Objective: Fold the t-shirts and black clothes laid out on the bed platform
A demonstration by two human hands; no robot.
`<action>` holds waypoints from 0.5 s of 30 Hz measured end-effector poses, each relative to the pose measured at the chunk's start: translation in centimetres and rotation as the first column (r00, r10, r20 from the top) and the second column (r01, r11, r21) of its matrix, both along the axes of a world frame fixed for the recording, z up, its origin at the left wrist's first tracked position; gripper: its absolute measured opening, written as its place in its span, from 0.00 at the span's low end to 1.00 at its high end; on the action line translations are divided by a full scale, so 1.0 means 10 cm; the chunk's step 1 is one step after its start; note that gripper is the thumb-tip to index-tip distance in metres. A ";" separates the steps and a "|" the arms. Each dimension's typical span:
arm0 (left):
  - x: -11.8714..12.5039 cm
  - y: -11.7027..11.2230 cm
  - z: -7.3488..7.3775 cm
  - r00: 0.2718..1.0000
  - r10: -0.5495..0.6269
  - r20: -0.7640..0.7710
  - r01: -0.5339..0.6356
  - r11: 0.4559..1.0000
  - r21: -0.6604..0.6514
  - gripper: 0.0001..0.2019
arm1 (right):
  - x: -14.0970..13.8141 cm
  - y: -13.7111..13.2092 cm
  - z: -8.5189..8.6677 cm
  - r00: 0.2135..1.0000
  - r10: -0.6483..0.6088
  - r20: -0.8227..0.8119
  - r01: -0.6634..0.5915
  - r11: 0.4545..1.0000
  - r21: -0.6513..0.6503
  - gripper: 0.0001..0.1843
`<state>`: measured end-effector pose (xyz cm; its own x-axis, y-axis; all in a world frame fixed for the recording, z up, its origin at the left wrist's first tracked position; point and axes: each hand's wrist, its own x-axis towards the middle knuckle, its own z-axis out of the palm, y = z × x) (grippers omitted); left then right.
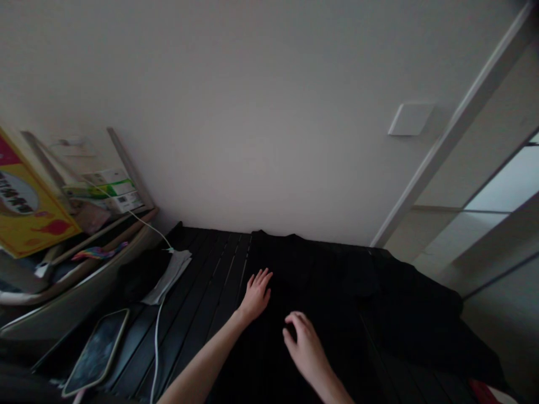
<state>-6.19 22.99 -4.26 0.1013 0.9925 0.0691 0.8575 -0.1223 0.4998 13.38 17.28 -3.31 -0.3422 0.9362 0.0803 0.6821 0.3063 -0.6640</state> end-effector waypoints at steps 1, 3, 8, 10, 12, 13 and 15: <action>-0.04 -0.10 -0.03 0.997 0.035 -0.074 -0.033 0.999 0.028 0.29 | 0.06 0.25 -0.01 0.997 -0.065 0.046 0.064 0.998 0.019 0.16; -0.07 -0.31 -0.11 0.978 0.097 -0.186 -0.089 0.995 0.052 0.29 | 0.14 0.74 -0.06 0.959 -0.210 0.191 0.221 0.975 -0.035 0.21; 0.04 -0.66 -0.26 0.926 0.173 -0.335 -0.138 0.982 0.125 0.31 | 0.14 1.56 -0.29 0.921 -0.278 0.272 0.326 0.933 -0.154 0.34; 0.12 -0.70 -0.24 0.900 0.234 -0.367 -0.184 0.969 0.165 0.32 | 0.10 1.71 -0.39 0.929 -0.244 0.280 0.304 0.932 -0.196 0.35; 0.20 -0.77 -0.22 0.890 0.251 -0.381 -0.191 0.963 0.189 0.33 | 0.05 1.81 -0.46 0.939 -0.205 0.276 0.267 0.940 -0.211 0.33; 0.24 -0.82 -0.22 0.895 0.232 -0.380 -0.173 0.968 0.185 0.33 | 0.03 1.85 -0.48 0.945 -0.188 0.269 0.247 0.947 -0.205 0.33; 0.31 -0.99 -0.28 0.911 0.188 -0.367 -0.146 0.979 0.142 0.32 | 0.01 1.93 -0.48 0.956 -0.163 0.243 0.206 0.965 -0.164 0.33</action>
<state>-3.10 13.14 -7.02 -0.0255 0.9857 0.1668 0.9918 0.0041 0.1275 13.43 36.59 -8.10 -0.1510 0.9755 -0.1597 0.8535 0.0472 -0.5190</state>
